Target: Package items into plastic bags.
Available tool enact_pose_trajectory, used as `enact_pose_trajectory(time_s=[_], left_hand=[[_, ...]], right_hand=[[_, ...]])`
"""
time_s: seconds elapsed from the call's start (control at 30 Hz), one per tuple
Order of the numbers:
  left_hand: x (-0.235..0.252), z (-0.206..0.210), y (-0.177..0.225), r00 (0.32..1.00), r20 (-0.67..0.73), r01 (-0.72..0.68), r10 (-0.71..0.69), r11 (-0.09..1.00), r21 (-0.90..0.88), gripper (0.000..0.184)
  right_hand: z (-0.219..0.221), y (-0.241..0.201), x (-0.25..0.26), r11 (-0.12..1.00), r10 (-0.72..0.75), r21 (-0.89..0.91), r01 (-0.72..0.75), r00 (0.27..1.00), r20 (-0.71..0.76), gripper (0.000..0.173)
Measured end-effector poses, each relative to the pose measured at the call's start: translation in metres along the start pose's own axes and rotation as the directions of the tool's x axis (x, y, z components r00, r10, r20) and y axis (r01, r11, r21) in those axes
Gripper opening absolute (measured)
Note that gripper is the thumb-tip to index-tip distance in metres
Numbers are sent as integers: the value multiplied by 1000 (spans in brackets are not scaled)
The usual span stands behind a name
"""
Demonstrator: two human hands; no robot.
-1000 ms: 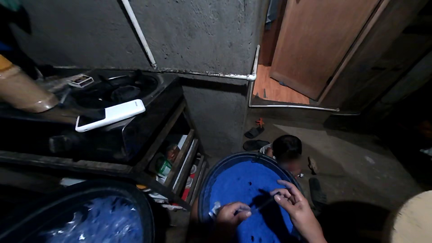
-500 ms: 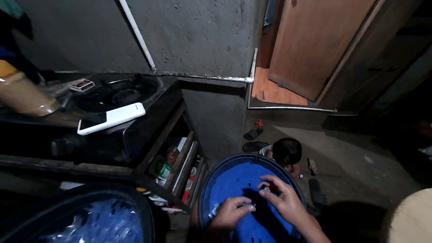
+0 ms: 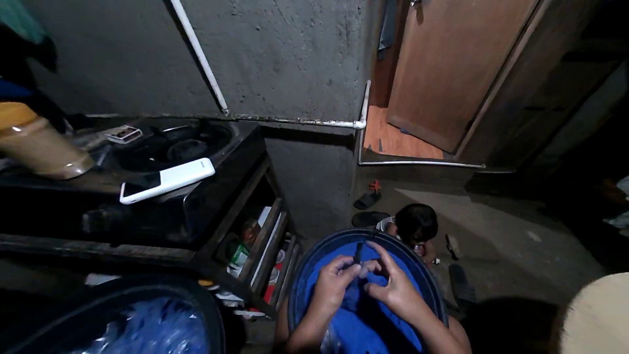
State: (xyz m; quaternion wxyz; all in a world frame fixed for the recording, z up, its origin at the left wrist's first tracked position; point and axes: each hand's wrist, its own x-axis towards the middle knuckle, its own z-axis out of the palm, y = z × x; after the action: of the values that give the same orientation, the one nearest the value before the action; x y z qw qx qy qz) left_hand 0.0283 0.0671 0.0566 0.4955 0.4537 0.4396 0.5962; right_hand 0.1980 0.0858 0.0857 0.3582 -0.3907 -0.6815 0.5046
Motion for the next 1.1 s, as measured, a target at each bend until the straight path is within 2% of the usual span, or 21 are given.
enact_pose_trajectory(time_s=[0.1, 0.2, 0.27, 0.4, 0.5, 0.6, 0.67, 0.7, 0.73, 0.87, 0.93, 1.0, 1.1], left_hand=[[2, 2, 0, 999, -10, -39, 39, 999, 13, 9], [2, 5, -2, 999, -14, -42, 42, 999, 6, 10], [2, 5, -1, 1000, -8, -10, 10, 1000, 1, 10], [1, 4, 1, 989, 94, 111, -116, 992, 55, 8], [0, 6, 2, 967, 175, 173, -184, 982, 77, 10], [-2, -3, -6, 913, 357, 217, -196, 976, -18, 28], [-5, -13, -16, 833, 516, 261, -200, 964, -49, 53], [-8, -15, -20, 795, 567, 291, -216, 956, -45, 67], [-11, -16, -22, 781, 576, 321, -240, 946, -41, 72], [-25, -8, -26, 856, 392, 393, -336, 917, -71, 48], [-28, -7, -28, 870, 326, 419, -370, 903, -94, 40], [-29, -6, -29, 874, 287, 438, -392, 892, -116, 35], [-29, -4, -27, 875, 276, 447, -399, 884, -138, 36]], right_hand=[[0, 0, 1, 1000, 1, 10, 0, 998, -58, 79], [-4, -3, 0, 1000, 7, -14, -7, 1000, -3, 87], [-6, -3, 0, 1000, 2, -25, -3, 999, -36, 84], [-9, 0, 5, 998, -16, 55, 24, 989, -146, 60], [-11, -1, 8, 997, 19, 76, -6, 985, -171, 25], [-15, 3, 8, 992, 70, 119, -47, 978, -198, 15], [-19, 9, 10, 990, 81, 133, -50, 968, -236, 13], [-21, 12, 10, 989, 85, 142, -50, 964, -252, 13], [-23, 14, 10, 987, 91, 153, -51, 960, -265, 13], [-28, 19, 10, 978, 90, 206, -29, 951, -295, 14], [-29, 21, 9, 977, 83, 212, -18, 949, -303, 15], [-30, 23, 8, 982, 79, 186, -23, 950, -302, 15], [-30, 24, 6, 998, 31, 56, -15, 956, -292, 17]])
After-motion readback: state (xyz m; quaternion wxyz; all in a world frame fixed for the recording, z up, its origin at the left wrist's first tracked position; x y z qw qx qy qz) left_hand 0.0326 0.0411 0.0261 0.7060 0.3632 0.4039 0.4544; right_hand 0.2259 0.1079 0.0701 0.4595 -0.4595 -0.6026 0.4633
